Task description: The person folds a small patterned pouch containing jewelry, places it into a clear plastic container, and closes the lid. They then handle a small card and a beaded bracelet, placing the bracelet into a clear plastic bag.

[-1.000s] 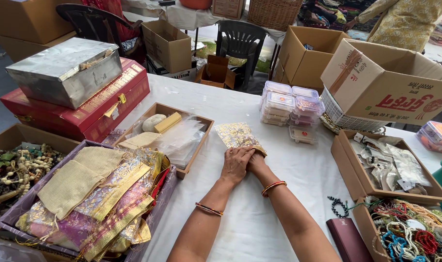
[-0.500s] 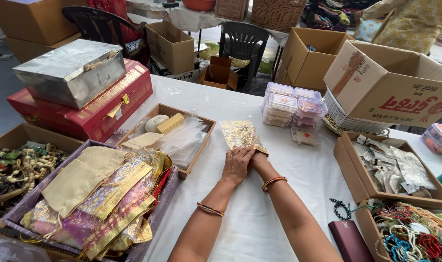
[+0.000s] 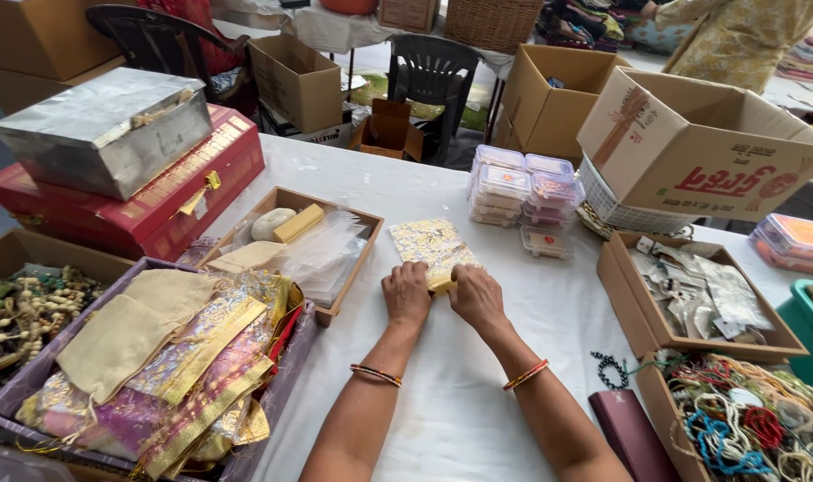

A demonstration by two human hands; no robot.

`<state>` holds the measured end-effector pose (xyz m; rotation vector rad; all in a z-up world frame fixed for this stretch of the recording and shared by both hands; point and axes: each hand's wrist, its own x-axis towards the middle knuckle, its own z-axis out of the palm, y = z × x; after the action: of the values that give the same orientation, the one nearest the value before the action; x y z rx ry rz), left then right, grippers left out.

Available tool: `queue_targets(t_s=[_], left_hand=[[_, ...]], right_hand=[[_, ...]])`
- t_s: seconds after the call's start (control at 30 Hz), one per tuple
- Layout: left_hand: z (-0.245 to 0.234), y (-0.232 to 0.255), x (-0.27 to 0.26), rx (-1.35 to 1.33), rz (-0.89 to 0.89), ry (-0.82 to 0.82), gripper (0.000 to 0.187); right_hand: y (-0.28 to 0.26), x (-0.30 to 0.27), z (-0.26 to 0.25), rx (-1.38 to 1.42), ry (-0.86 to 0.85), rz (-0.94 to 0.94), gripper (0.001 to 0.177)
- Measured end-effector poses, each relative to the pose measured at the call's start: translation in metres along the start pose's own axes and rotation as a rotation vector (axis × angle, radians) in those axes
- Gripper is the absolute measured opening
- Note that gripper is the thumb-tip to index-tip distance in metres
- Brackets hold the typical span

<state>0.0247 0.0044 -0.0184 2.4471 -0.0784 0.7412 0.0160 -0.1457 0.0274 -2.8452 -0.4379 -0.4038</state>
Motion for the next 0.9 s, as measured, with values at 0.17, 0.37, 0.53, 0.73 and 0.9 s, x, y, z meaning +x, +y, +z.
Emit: queue_targets(t_s=[0.17,0.37,0.53,0.73,0.9], left_hand=[[-0.016,0.010,0.001,0.003,0.090,0.014,0.015],[-0.044,0.025,-0.001,-0.345,0.329,0.284,0.059],[-0.029,0.013,0.010,-0.875,-0.142,0.045,0.119],[0.004,-0.007,0.005,-1.739,-0.239,-0.634,0.074],[0.010,-0.015,0.006,-1.814,-0.368,-0.556,0.029]], right_hand=[[-0.039,-0.016,-0.043,-0.142,0.631,-0.352,0.073],[0.003,0.006,-0.039,0.229,0.468,-0.120,0.016],[-0.011,-0.014,-0.132,0.335,0.641,-0.104,0.014],[-0.018,-0.035,-0.175,0.486,0.560,-0.117,0.017],[-0.013,-0.034,-0.169,0.515,0.560,-0.158,0.015]])
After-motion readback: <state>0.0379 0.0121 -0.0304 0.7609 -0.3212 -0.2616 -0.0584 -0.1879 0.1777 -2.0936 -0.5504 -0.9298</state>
